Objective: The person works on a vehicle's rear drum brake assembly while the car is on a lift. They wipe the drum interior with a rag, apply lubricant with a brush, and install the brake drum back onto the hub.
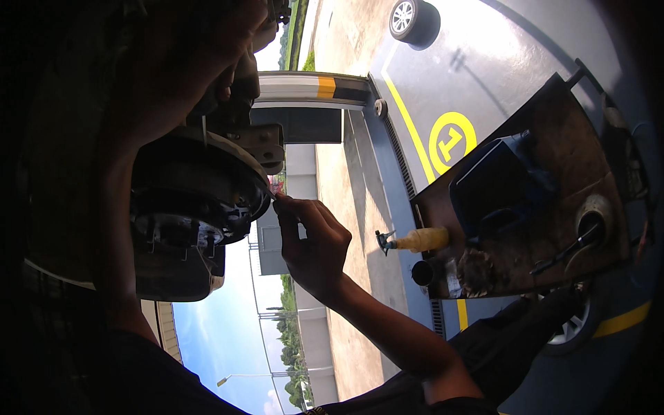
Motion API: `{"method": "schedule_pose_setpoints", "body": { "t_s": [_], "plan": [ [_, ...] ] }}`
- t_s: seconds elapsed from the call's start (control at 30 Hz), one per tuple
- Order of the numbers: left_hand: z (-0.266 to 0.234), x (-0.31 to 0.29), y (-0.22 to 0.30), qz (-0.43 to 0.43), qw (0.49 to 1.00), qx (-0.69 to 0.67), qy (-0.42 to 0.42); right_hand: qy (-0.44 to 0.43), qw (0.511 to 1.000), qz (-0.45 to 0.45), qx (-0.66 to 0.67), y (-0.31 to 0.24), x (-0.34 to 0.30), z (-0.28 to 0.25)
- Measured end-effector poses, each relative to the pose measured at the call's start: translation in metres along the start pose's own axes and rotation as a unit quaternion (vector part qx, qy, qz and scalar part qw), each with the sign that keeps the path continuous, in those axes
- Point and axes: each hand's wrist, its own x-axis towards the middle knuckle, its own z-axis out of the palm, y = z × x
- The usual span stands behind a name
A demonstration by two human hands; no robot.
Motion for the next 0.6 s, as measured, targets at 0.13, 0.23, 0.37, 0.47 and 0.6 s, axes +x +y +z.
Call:
{"method": "schedule_pose_setpoints", "body": {
  "t_s": [0.13,0.23,0.37,0.47,0.6],
  "plan": [
    [0.002,-0.003,-0.006,0.002,1.0,0.002,0.018,0.007,0.999,-0.012,0.035,-0.006,0.005,0.007],
    [0.001,-0.003,-0.005,-0.024,0.999,-0.02,0.013,-0.002,1.0,0.018,0.021,-0.001,-0.001,0.0],
    [0.005,-0.004,-0.009,0.015,0.999,-0.032,0.024,-0.017,0.998,0.044,0.048,-0.006,-0.006,0.003],
    [0.004,-0.003,-0.002,-0.018,0.999,-0.037,0.028,-0.021,0.997,0.055,0.046,-0.004,0.0,0.003],
    [0.004,-0.003,-0.006,0.014,0.999,0.025,0.031,-0.027,0.991,0.113,0.064,-0.005,-0.006,-0.003]
  ]
}}
